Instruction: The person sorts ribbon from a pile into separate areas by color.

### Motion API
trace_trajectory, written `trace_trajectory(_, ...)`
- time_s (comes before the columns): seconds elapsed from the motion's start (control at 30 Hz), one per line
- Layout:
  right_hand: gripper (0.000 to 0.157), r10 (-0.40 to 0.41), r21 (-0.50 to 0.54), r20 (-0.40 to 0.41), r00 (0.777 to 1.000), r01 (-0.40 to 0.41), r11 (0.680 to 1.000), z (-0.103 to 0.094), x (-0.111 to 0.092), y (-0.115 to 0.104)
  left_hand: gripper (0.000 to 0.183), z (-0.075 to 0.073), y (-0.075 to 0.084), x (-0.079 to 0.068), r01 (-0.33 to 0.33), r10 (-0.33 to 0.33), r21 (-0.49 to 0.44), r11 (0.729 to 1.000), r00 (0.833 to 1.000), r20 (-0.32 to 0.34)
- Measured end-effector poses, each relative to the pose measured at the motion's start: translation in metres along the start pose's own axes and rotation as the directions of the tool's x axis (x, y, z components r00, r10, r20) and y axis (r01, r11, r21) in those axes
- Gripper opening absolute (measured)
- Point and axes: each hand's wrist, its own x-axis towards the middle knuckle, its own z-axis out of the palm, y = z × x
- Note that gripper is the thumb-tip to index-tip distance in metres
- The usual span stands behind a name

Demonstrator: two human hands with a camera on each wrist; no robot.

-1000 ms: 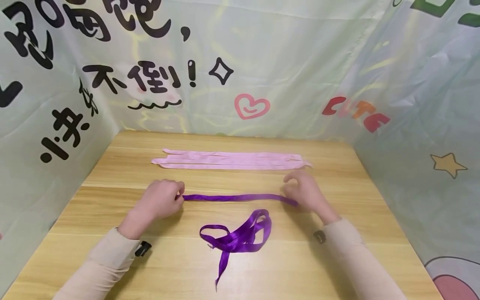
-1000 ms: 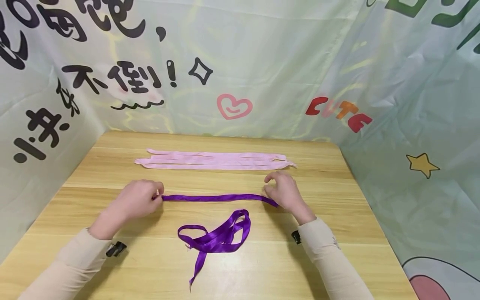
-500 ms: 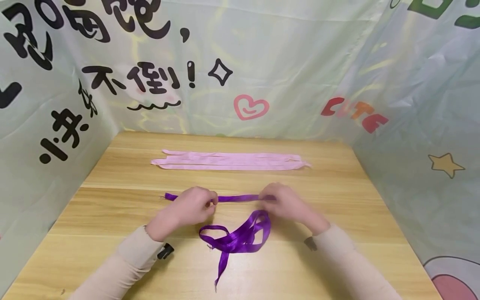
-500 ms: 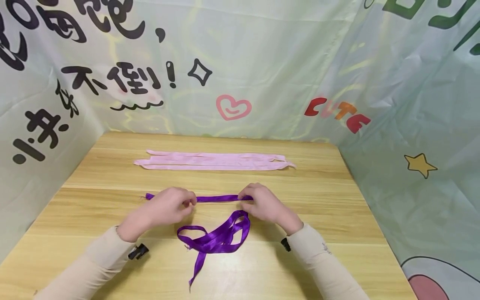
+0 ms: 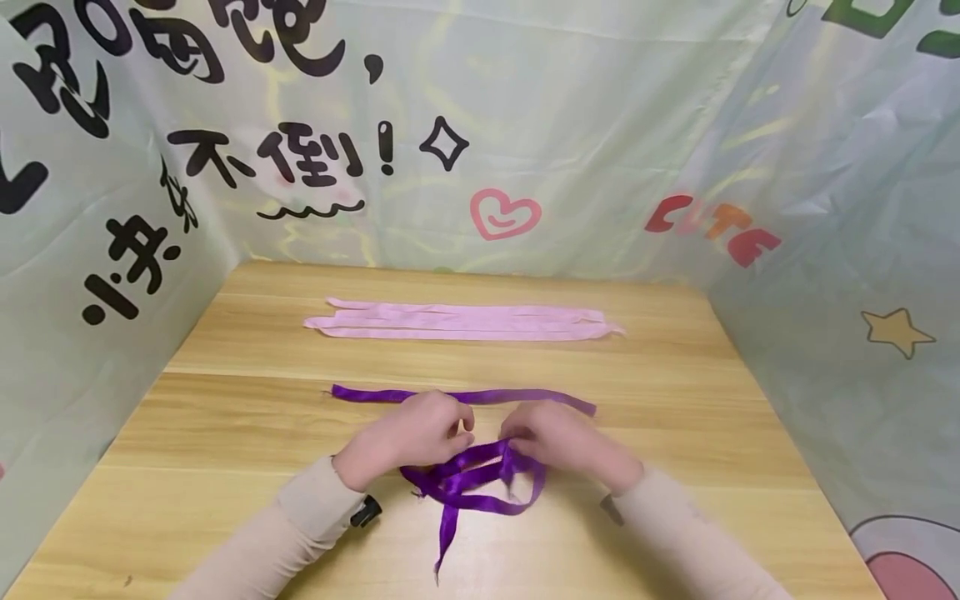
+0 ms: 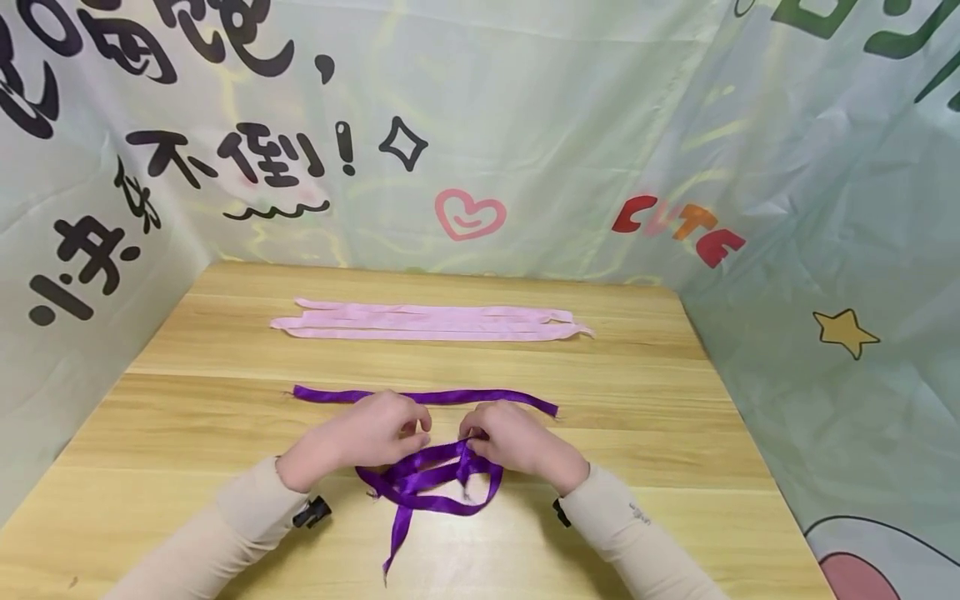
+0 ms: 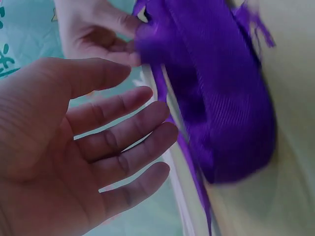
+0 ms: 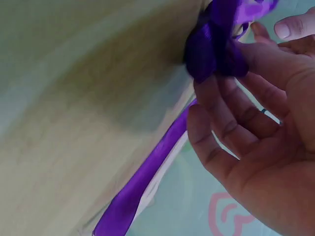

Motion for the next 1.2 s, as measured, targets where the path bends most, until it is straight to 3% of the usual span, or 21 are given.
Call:
trace_trajectory(0.27, 0.007, -0.036, 0.026, -0.067, 0.997, 0.038, 0.999, 0.007, 0.002, -0.006, 0.026, 0.018, 0.007, 0.006, -0.04, 0.04, -0.013, 0.999, 0.999, 0.012)
trace_trajectory(0.47, 0.006, 0.024, 0.184, -0.085, 0.996, -0.008, 0.983, 0.004, 0.003, -0.008, 0.023, 0.021, 0.005, 0.008, -0.118, 0.118, -0.001, 0.993, 0.989, -0.094)
trace_trajectory(0.57, 0.005, 0.04, 0.239, -0.111, 0.993, -0.013, 0.971, 0.0, 0.003, -0.01, 0.017, 0.017, 0.005, 0.008, -0.118, 0.114, -0.02, 0.993, 0.982, -0.15)
trace_trajectory(0.73, 0.012, 0.053, 0.292, -0.164, 0.985, -0.003, 0.956, -0.008, 0.004, -0.014, 0.011, 0.009, 0.007, 0.006, -0.102, 0.084, -0.099, 0.99, 0.982, -0.169)
trace_trajectory(0.9, 0.016, 0.061, 0.324, -0.166, 0.984, -0.004, 0.946, -0.013, 0.003, -0.015, 0.015, 0.005, 0.005, 0.004, -0.091, 0.052, -0.172, 0.981, 0.974, -0.22)
trace_trajectory(1.2, 0.023, 0.111, 0.325, -0.184, 0.977, -0.047, 0.944, -0.024, -0.003, -0.007, 0.017, -0.02, -0.011, -0.01, 0.057, -0.118, -0.26, 0.964, 0.967, -0.226)
